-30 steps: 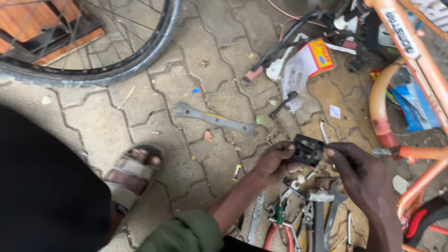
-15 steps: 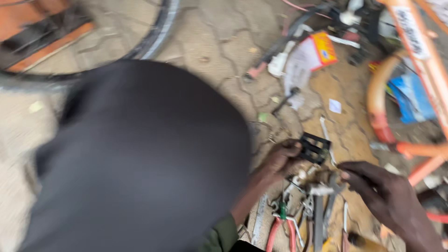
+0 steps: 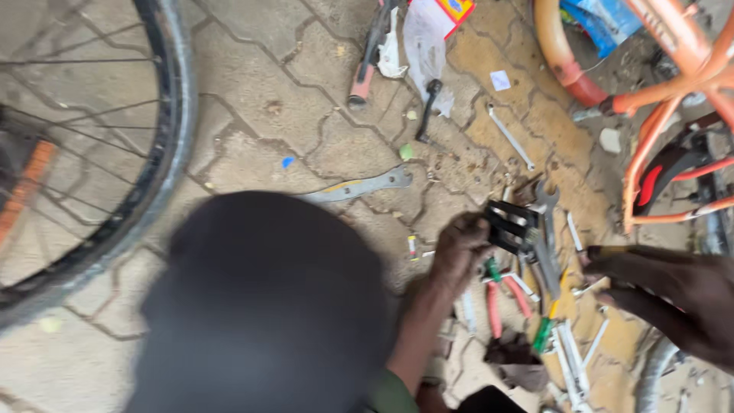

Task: The person kneels on the paved ground of a bicycle repair area and works on a bicycle pedal. They use a screwdriver to work on the pedal body, wipe it with a cloth, manipulate its parts by hand, and use a wrench on the pedal while other tools and bicycles lie around them.

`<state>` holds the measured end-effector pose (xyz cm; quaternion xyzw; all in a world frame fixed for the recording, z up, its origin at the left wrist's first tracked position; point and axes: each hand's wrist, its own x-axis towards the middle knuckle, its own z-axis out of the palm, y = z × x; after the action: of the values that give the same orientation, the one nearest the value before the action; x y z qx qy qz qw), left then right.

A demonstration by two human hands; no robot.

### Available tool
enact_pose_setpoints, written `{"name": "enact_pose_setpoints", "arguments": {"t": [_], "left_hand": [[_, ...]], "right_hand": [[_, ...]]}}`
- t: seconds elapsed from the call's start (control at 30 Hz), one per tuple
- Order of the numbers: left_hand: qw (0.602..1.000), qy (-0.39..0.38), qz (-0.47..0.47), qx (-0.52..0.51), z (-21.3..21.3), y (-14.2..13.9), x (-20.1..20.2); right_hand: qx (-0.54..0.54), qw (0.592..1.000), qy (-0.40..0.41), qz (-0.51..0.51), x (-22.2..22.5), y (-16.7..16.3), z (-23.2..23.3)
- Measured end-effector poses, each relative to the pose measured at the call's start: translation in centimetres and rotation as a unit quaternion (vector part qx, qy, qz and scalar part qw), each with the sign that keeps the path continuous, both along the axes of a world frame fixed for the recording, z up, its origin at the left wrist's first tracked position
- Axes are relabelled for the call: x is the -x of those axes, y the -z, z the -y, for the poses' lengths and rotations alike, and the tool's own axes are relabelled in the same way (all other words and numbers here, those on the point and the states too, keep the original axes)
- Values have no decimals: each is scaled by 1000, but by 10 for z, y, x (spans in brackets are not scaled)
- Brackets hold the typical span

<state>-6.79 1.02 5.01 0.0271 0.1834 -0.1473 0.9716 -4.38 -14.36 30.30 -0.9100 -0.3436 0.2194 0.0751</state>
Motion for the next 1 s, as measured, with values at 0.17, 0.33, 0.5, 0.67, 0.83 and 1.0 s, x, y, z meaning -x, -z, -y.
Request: {"name": "enact_pose_setpoints", "arguments": {"t": [0.17,0.33,0.5,0.67,0.83,1.0], "left_hand": [[995,16,65,75,5,-20,46],[997,27,15,72,10,-27,54],[995,18,52,87,2,-15,45],[993,-20,98,66,2,-3,45],[990,-31,128,50,4,30,59],[988,-55,134,53,12,36,66]], "right_hand": [[242,957,148,-56,35,5,15],[341,939,40,-36,14,-1,-28],[249,965,-77,11,-21,29,-127],[-47,954,-293,-37,11,133,-227],[-500,756,-397,-144,86,230,-313],[-75,864,-442,-230,201,260,-446]]}}
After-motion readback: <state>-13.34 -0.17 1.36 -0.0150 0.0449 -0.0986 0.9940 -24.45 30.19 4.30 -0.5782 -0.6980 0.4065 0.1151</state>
